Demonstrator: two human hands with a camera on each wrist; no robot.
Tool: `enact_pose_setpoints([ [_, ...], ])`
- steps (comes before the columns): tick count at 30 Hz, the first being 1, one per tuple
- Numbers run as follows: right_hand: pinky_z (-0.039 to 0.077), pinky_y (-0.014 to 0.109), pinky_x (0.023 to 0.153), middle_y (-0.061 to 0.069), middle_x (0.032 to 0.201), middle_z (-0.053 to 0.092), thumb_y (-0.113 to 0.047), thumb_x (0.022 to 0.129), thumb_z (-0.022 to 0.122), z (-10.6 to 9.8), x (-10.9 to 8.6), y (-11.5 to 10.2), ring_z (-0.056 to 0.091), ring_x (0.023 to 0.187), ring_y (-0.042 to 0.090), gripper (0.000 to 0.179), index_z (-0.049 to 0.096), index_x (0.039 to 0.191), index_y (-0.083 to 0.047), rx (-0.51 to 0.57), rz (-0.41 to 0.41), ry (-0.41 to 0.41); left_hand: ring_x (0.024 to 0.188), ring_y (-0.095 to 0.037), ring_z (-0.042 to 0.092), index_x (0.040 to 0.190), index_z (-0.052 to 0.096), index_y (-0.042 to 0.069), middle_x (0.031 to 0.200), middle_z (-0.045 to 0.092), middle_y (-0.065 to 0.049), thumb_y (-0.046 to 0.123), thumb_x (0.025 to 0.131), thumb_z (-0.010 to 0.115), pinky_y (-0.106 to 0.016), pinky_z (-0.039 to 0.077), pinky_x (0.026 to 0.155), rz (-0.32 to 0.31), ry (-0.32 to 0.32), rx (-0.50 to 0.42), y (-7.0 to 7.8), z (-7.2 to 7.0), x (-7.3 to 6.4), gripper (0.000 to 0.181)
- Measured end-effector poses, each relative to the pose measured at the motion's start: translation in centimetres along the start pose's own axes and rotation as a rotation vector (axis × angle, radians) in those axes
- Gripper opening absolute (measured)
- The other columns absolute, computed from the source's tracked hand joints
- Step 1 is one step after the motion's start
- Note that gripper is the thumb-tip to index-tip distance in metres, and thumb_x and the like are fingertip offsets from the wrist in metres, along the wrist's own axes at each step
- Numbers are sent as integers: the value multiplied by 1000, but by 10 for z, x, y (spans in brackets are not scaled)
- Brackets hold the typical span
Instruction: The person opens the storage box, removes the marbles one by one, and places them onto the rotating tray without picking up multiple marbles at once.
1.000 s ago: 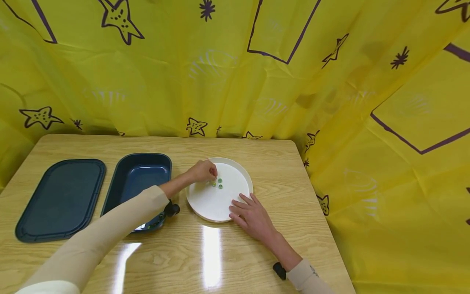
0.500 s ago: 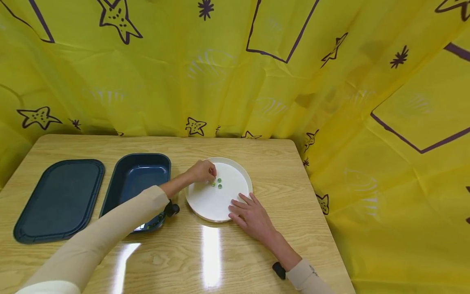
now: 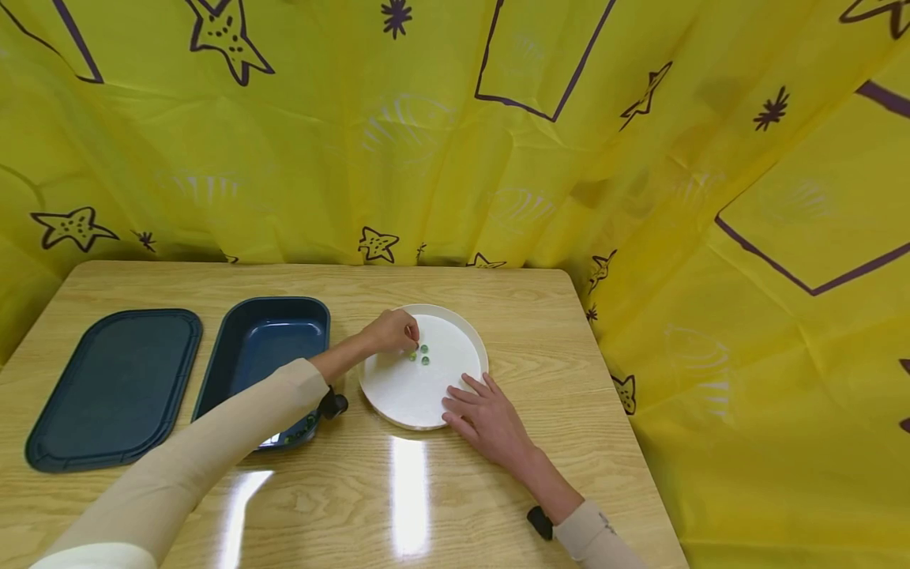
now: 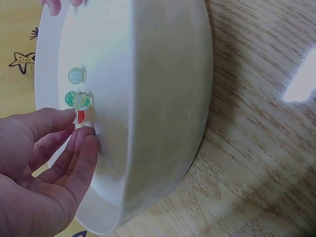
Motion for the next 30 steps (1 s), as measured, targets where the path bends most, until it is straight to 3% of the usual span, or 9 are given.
enact_pose_setpoints([
  [8, 30, 58, 110, 4, 128, 66, -27, 96, 67, -1, 1, -1, 51, 131, 31, 29, 75, 120, -14, 1, -1, -3, 73, -18, 57, 82, 71, 5, 83, 66, -4, 7, 87, 74, -28, 48, 65, 6, -20, 2, -3, 1, 5, 6],
  [9, 30, 58, 110, 5, 128, 66, -27, 96, 67, -2, 1, -2, 51, 131, 31, 29, 75, 120, -13, 1, -1, -3, 70, -17, 56, 79, 70, 7, 80, 65, -3, 8, 85, 75, -27, 47, 63, 36, -10, -4, -5, 0, 6, 8],
  [12, 30, 58, 110, 5, 127, 66, -28, 95, 68, -3, 1, -2, 51, 131, 32, 29, 75, 119, -13, -2, 0, -2, 71, -17, 57, 79, 70, 7, 81, 65, -4, 9, 84, 75, -27, 48, 65, 40, -22, -18, -6, -3, 7, 8],
  [15, 30, 58, 110, 5, 128, 66, -27, 95, 68, -3, 1, -2, 50, 131, 31, 29, 75, 119, -13, -4, 8, -6, 73, -18, 59, 84, 71, 5, 85, 68, -7, 7, 85, 74, -28, 49, 66, 53, -18, -30, -3, -10, 5, 4],
  [16, 30, 58, 110, 4, 128, 66, -27, 95, 68, -2, 1, -2, 50, 132, 31, 29, 75, 120, -14, -5, 10, -8, 77, -20, 60, 88, 72, 3, 90, 69, -9, 6, 87, 73, -28, 50, 68, 31, -29, -30, -1, -13, 3, 3],
  [21, 29, 58, 110, 4, 128, 66, -27, 95, 68, -2, 1, -2, 50, 132, 31, 29, 75, 120, -13, 0, 11, -12, 87, -22, 63, 99, 72, 0, 100, 69, -12, 5, 90, 70, -26, 49, 70, 64, -10, -31, 2, -25, -5, 11],
  [30, 29, 58, 110, 4, 128, 66, -27, 96, 67, -3, 1, -3, 50, 132, 31, 29, 75, 120, -13, 7, 9, -15, 95, -31, 66, 119, 65, -6, 106, 69, -16, 5, 94, 68, -31, 54, 74, 66, -60, -223, -7, -47, -26, 27],
])
Point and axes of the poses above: each hand's wrist, its own x-axis towards the middle knuckle, its own z-axis out of the palm, y = z × x, the point moved 2 cm from there along x, towards the middle knuckle
